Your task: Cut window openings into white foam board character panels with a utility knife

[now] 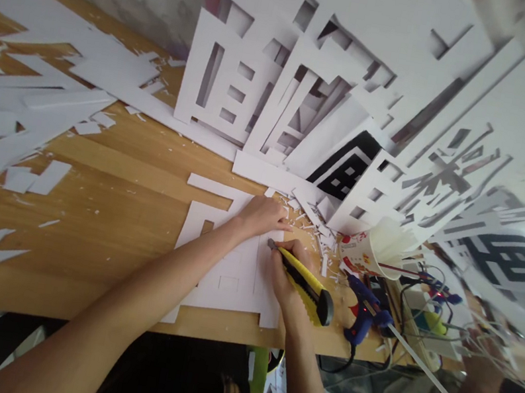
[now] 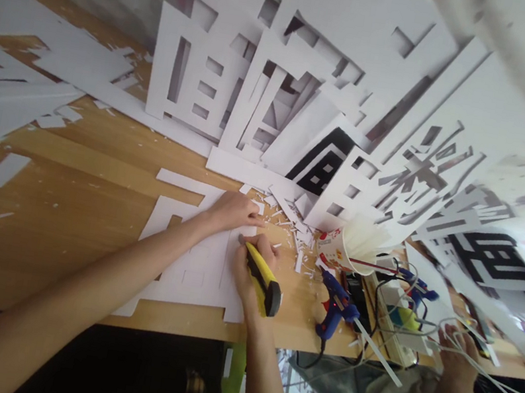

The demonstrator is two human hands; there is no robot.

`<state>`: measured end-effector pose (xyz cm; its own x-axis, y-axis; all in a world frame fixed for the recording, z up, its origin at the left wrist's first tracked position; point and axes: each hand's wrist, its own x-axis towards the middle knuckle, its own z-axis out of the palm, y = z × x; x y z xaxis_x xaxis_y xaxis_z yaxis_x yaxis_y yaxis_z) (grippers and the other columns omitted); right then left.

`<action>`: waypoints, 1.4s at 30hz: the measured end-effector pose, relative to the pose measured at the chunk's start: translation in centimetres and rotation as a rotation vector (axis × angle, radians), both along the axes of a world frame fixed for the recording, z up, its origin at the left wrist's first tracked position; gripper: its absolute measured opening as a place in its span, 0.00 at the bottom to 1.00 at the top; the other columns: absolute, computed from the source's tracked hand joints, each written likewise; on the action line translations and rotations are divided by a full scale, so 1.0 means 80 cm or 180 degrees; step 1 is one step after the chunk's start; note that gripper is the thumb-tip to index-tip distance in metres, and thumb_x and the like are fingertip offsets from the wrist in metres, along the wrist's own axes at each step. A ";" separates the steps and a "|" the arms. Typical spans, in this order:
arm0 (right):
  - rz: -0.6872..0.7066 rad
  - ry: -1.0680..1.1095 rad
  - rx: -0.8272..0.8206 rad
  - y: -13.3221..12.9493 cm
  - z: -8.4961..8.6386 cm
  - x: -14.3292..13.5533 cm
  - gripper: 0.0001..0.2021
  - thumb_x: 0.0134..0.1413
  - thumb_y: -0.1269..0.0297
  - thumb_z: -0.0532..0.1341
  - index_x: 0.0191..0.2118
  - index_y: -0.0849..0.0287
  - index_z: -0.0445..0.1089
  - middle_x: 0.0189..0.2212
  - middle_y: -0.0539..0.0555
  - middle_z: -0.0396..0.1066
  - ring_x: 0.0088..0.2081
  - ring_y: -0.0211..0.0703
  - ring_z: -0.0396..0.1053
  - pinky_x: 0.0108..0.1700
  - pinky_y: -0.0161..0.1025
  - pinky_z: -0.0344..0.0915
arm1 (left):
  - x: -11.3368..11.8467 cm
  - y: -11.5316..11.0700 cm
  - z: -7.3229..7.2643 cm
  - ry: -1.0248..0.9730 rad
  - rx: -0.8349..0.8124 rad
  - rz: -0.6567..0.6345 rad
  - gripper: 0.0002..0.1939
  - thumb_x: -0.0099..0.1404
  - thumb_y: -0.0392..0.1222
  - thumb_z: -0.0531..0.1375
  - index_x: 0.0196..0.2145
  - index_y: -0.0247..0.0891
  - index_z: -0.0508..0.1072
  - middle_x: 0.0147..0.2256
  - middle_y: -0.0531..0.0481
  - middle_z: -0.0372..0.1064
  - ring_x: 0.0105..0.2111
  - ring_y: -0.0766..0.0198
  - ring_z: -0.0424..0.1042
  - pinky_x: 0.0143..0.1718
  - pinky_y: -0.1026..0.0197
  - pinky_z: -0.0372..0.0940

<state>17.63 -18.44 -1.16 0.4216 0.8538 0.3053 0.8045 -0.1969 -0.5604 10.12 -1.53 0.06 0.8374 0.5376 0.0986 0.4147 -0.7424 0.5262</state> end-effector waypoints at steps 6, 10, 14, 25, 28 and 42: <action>-0.0032 0.0035 -0.0038 -0.007 0.000 -0.005 0.16 0.65 0.55 0.60 0.53 0.58 0.69 0.52 0.57 0.71 0.47 0.44 0.72 0.49 0.47 0.73 | -0.001 0.000 0.004 0.0032 -0.0059 -0.0049 0.20 0.67 0.58 0.61 0.33 0.38 0.82 0.34 0.42 0.79 0.39 0.53 0.77 0.33 0.60 0.60; -0.0109 0.0028 -0.0064 -0.009 0.004 -0.010 0.17 0.65 0.55 0.61 0.53 0.59 0.69 0.50 0.56 0.72 0.46 0.44 0.73 0.48 0.47 0.74 | 0.000 -0.001 0.003 0.0074 0.0034 -0.0034 0.22 0.69 0.59 0.58 0.35 0.38 0.82 0.34 0.42 0.79 0.39 0.52 0.77 0.34 0.59 0.61; -0.0167 0.0011 -0.0082 -0.006 0.021 -0.017 0.14 0.65 0.53 0.60 0.46 0.58 0.73 0.41 0.54 0.76 0.41 0.43 0.74 0.46 0.45 0.72 | -0.001 0.001 0.002 0.0070 -0.0005 0.0179 0.26 0.73 0.58 0.51 0.43 0.36 0.80 0.37 0.40 0.79 0.40 0.52 0.77 0.34 0.59 0.61; -0.0244 -0.0081 0.0447 0.007 0.047 -0.042 0.10 0.60 0.57 0.62 0.37 0.55 0.77 0.35 0.54 0.77 0.39 0.46 0.73 0.46 0.46 0.66 | -0.008 0.007 0.010 -0.0181 -0.0748 0.0509 0.46 0.71 0.69 0.32 0.21 0.38 0.75 0.21 0.43 0.71 0.25 0.58 0.71 0.26 0.58 0.53; -0.0308 0.0388 0.0925 0.005 0.047 -0.045 0.09 0.59 0.58 0.62 0.41 0.56 0.76 0.40 0.55 0.77 0.45 0.48 0.73 0.49 0.48 0.67 | -0.006 0.005 0.009 -0.0186 -0.0417 0.0333 0.33 0.67 0.69 0.50 0.30 0.38 0.78 0.28 0.45 0.77 0.31 0.56 0.75 0.28 0.59 0.54; 0.0274 0.1768 0.2423 0.023 0.028 -0.070 0.19 0.61 0.68 0.55 0.21 0.55 0.50 0.17 0.42 0.48 0.21 0.35 0.49 0.55 0.58 0.61 | 0.002 0.005 0.005 0.0400 0.0015 -0.0059 0.30 0.69 0.66 0.52 0.36 0.36 0.81 0.33 0.40 0.78 0.39 0.52 0.77 0.31 0.59 0.55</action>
<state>12.00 -16.62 1.10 0.6189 0.5427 0.5678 0.3787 0.4271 -0.8211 10.28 -1.17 0.44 0.8531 0.5217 -0.0051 0.4633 -0.7529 0.4674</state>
